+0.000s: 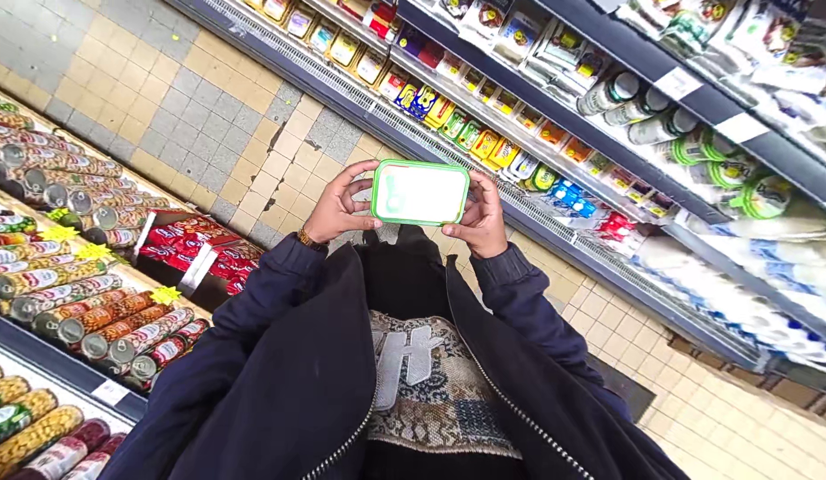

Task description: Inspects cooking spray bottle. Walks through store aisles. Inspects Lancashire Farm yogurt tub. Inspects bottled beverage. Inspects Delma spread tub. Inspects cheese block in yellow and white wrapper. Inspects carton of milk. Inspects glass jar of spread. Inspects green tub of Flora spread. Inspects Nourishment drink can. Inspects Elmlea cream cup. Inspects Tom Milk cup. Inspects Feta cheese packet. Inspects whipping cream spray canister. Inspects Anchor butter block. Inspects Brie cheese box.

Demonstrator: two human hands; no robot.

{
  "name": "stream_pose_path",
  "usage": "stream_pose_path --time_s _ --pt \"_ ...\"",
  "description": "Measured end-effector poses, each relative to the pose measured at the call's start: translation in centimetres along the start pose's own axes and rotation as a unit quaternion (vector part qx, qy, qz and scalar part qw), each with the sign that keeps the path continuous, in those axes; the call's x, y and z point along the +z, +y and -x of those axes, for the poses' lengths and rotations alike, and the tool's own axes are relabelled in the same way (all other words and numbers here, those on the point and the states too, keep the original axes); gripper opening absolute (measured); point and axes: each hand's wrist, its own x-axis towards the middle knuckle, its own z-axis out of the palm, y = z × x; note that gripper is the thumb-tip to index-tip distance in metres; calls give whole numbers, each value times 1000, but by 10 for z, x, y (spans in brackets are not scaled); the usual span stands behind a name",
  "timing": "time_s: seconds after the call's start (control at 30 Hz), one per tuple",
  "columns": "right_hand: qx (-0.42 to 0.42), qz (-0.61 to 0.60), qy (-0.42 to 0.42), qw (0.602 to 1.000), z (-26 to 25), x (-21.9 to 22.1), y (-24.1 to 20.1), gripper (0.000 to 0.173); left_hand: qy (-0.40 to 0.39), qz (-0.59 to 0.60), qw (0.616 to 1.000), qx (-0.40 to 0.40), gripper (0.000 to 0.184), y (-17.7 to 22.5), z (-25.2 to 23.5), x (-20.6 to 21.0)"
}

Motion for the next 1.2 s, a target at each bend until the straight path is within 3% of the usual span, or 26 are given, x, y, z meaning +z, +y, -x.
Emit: stream_pose_path --time_s 0.37,1.2 --pt "0 34 6 999 11 -4 -4 92 -44 -4 999 11 88 -11 -9 -5" --pt "-14 50 27 998 20 4 -7 91 -64 14 998 9 88 -10 -14 -8"
